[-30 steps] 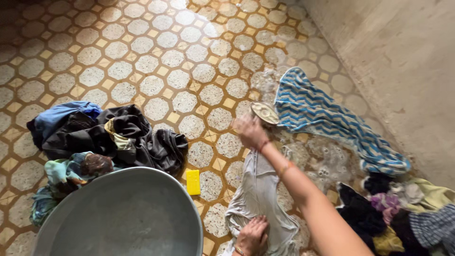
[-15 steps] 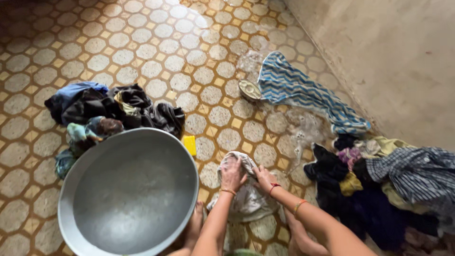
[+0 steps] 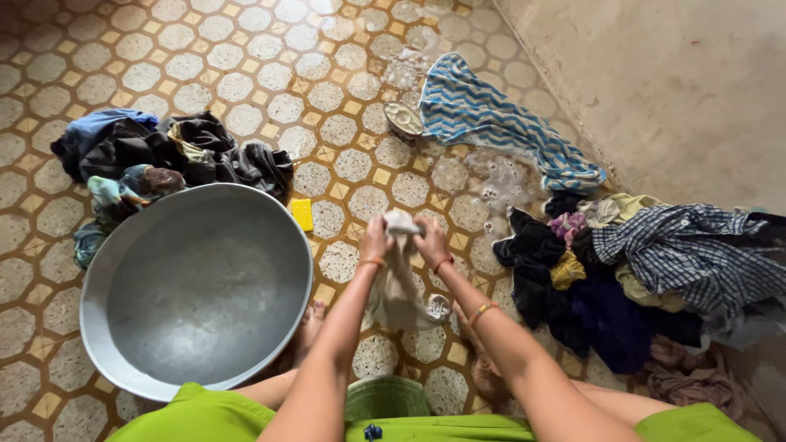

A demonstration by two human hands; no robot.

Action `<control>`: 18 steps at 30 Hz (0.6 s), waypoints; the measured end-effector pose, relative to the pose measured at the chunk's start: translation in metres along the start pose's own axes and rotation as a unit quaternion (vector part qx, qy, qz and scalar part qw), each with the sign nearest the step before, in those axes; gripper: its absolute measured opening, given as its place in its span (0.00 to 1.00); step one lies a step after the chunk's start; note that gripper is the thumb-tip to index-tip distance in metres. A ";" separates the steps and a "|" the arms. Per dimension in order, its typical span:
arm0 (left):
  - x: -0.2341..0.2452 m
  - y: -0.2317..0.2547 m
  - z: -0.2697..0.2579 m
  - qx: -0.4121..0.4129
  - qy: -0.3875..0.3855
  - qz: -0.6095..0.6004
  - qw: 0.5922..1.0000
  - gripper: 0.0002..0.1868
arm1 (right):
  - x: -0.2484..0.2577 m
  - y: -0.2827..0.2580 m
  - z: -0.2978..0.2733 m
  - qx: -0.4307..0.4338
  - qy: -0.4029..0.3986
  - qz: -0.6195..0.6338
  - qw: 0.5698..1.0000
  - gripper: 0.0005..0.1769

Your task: The person washes a light-colored top by hand on a tiled floor. They use a yellow bar of soap to scrub the garment, rinse it with water from a metal basin, and wring it out. The person repeats the process of scrubbing and rinsing multiple times.

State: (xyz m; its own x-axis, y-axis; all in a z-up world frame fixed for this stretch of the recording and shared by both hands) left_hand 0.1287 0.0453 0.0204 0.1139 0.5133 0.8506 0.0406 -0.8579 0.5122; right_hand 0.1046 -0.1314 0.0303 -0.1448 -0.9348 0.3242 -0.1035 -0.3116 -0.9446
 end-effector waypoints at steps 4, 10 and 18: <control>0.029 0.023 0.021 -0.029 0.028 -0.005 0.999 0.22 | 0.010 -0.028 0.026 0.122 0.007 0.016 0.992 0.17; 0.007 -0.028 -0.027 -0.043 -0.128 0.133 0.982 0.23 | 0.029 0.011 -0.005 -0.180 -0.206 -0.075 0.959 0.16; -0.006 -0.064 -0.029 -0.062 0.203 0.082 0.974 0.40 | 0.016 0.031 -0.028 0.191 0.094 -0.311 0.926 0.23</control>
State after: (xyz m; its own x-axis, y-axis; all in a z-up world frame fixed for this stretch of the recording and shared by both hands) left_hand 0.0971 0.0975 -0.0140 -0.2934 0.3590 0.8860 -0.0685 -0.9323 0.3551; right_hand 0.0711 -0.1514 0.0077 -0.3456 -0.5194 0.7815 0.1262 -0.8510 -0.5098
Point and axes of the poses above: each hand's wrist, its own z-axis towards the middle knuckle, its own x-axis out of the back of the hand, y = z × x, the point moved 4 cm from there along z, towards the middle knuckle, and after that the axes turned 15 degrees about z, right-handed, at the moved point
